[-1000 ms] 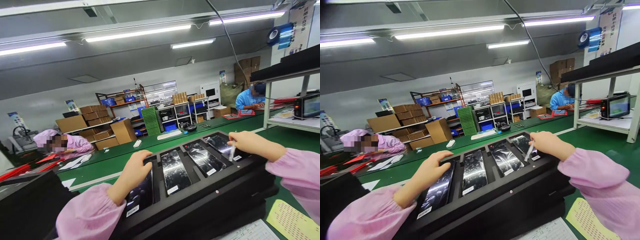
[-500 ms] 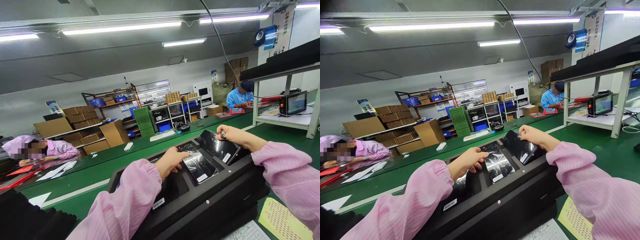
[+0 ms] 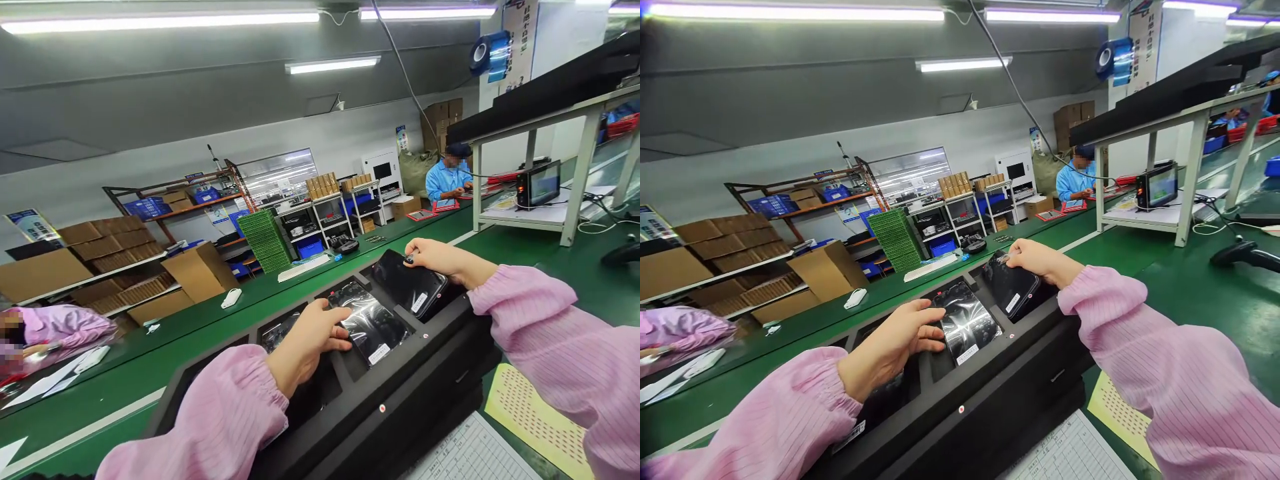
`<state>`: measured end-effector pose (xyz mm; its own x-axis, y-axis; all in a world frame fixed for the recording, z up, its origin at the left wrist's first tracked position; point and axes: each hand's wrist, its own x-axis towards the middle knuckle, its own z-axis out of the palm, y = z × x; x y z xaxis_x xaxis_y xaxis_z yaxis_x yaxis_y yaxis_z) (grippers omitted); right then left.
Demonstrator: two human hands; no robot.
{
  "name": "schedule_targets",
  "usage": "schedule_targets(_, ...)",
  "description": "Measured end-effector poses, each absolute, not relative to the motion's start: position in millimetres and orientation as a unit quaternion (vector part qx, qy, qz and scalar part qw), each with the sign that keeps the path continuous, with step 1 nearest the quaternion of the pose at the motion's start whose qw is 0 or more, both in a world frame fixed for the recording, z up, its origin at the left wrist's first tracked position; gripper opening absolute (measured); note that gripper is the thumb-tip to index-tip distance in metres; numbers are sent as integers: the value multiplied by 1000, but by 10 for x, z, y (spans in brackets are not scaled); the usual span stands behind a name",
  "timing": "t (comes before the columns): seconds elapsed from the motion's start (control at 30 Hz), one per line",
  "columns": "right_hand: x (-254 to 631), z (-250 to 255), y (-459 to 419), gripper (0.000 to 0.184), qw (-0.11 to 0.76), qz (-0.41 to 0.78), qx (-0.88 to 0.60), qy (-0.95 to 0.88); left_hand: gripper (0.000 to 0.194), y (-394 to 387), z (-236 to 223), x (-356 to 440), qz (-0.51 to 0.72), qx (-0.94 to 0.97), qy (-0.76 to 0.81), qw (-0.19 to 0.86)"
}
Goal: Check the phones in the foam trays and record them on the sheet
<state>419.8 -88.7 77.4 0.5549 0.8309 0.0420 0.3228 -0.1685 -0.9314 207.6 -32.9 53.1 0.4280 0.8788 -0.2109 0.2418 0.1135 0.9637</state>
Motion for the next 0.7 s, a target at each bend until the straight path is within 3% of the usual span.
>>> schedule_targets(0.07,4181,785,-899,21,506,250,-722,-401,47,-315,541,2079,238,620,465,585)
schedule_targets(0.17,4160,789,-913,20,500,250,-720,-410,8,-288,533,2115,217,639,456,580)
schedule_targets(0.3,4196,744,-887,18,491,247,-717,-429,25,-247,506,2193,212,649,431,590)
schedule_targets(0.5,4274,662,-830,21,471,228,-739,-424,25,-204,481,2209,199,683,412,569)
schedule_targets(0.7,4032,750,-897,21,425,138,-775,-447,26,-81,685,1979,165,774,429,437)
